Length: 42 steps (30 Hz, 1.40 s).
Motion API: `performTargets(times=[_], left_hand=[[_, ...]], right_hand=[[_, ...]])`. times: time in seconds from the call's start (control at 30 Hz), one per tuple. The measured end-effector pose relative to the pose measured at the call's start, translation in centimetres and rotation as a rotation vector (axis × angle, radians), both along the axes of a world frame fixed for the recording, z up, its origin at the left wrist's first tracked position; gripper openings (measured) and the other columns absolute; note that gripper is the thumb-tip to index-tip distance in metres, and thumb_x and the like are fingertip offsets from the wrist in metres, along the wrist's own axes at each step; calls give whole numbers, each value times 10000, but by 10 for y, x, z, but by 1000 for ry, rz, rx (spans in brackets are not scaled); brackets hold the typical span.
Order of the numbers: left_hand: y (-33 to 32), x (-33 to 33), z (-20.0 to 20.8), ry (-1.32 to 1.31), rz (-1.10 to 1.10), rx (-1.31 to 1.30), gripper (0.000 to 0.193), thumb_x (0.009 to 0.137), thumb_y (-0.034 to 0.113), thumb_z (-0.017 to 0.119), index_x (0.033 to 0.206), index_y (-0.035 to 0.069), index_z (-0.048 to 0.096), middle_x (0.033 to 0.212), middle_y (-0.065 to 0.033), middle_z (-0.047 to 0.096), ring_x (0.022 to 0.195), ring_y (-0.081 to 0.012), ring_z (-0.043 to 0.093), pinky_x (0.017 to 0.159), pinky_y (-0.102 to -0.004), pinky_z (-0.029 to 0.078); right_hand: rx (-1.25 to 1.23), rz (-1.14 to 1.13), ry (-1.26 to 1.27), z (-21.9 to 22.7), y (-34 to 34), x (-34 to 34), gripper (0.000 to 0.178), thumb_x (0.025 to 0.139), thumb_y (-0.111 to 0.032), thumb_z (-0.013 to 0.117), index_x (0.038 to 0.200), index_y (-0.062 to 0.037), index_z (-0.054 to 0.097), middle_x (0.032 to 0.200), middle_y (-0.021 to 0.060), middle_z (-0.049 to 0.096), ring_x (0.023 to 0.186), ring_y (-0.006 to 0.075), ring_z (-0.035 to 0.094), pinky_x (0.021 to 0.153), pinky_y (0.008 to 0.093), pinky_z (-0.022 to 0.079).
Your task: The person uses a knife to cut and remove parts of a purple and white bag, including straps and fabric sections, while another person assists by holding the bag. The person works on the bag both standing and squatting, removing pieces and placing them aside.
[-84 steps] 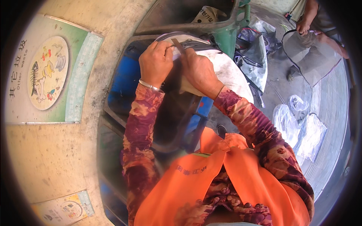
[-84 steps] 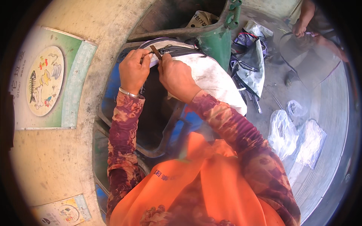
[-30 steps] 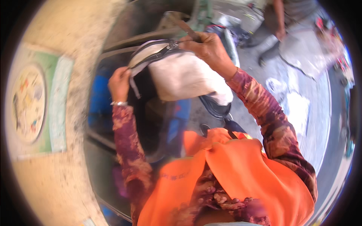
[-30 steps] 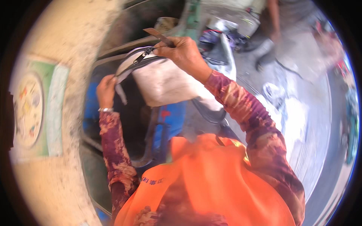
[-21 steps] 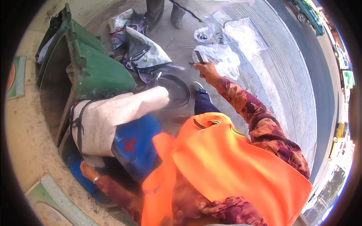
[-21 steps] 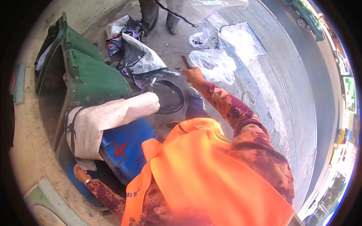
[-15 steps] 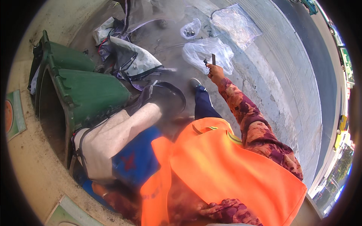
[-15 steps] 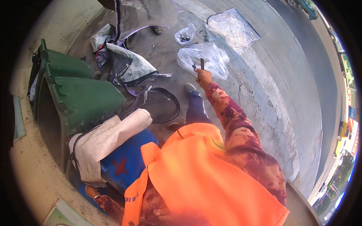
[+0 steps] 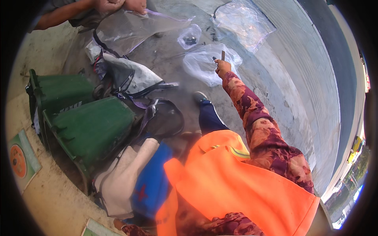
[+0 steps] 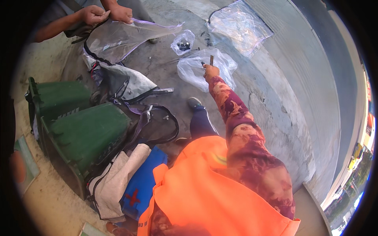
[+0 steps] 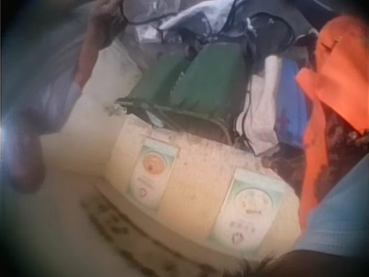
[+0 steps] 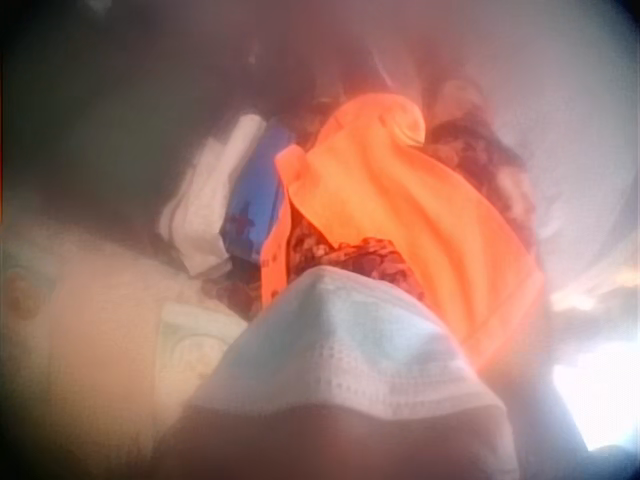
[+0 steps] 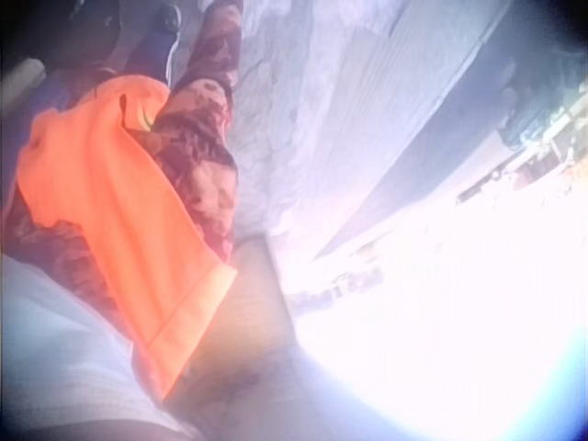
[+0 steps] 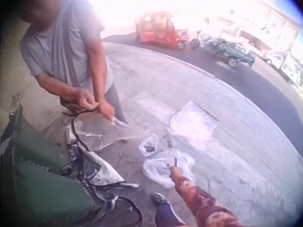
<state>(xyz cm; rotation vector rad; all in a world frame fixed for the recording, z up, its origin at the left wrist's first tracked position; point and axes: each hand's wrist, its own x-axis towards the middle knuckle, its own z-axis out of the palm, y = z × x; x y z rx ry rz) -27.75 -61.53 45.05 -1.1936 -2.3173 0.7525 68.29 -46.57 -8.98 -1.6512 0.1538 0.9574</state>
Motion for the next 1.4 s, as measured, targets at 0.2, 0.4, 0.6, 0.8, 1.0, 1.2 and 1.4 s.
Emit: performTargets(times=[0.2, 0.4, 0.6, 0.8, 1.0, 1.2, 1.4], left_hand=[[5, 14, 12, 38, -31, -63, 175, 872, 143, 596, 912, 25, 719, 832, -128, 689, 731, -268, 631, 621, -387, 493], [2, 11, 23, 107, -79, -149, 186, 869, 140, 579, 877, 28, 727, 860, -143, 703, 797, -296, 666, 675, -408, 524], [14, 18, 40, 188, -106, -308, 208, 863, 167, 576, 856, 37, 739, 881, -146, 717, 858, -312, 695, 730, -420, 550], [16, -14, 30, -52, 197, -31, 399, 900, 418, 573, 947, 61, 745, 867, -126, 732, 830, -338, 690, 725, -465, 526], [-4, -13, 25, -358, 294, 851, 254, 843, 263, 698, 988, 58, 738, 946, -112, 738, 881, -251, 688, 810, -355, 516], [2, 32, 34, -485, 284, 923, 214, 852, 247, 713, 948, 57, 733, 760, -64, 701, 617, -189, 628, 615, -328, 502], [30, 79, 43, -436, 530, 817, 368, 842, 369, 718, 1053, 69, 692, 977, -75, 727, 868, -237, 682, 794, -355, 519]], right_hand=[[-349, 440, -369, -22, 52, 54, 384, 799, -142, 733, 1180, -165, 689, 895, 123, 723, 792, 285, 710, 721, 395, 550], [-349, 553, -478, 17, 85, 109, 365, 858, -180, 699, 1215, -127, 650, 833, 104, 715, 728, 255, 700, 653, 376, 543], [-63, 184, 89, 28, 50, 81, 309, 854, -149, 704, 1133, -29, 649, 658, 47, 580, 592, 170, 601, 513, 337, 479], [-122, 83, 511, 73, -16, -28, 79, 899, -106, 653, 936, -37, 655, 565, -58, 361, 413, 85, 310, 392, 272, 267], [-59, 541, 653, 112, -21, -91, 239, 948, -162, 595, 1119, -8, 658, 629, -61, 350, 508, 69, 327, 491, 252, 328], [-45, 980, 420, 160, 20, -121, 268, 973, -233, 570, 1089, -8, 657, 646, -64, 354, 519, 64, 336, 484, 250, 324], [137, 1298, 418, 211, 56, -184, 305, 977, -268, 581, 1103, 0, 653, 644, -74, 345, 518, 49, 327, 493, 237, 314]])
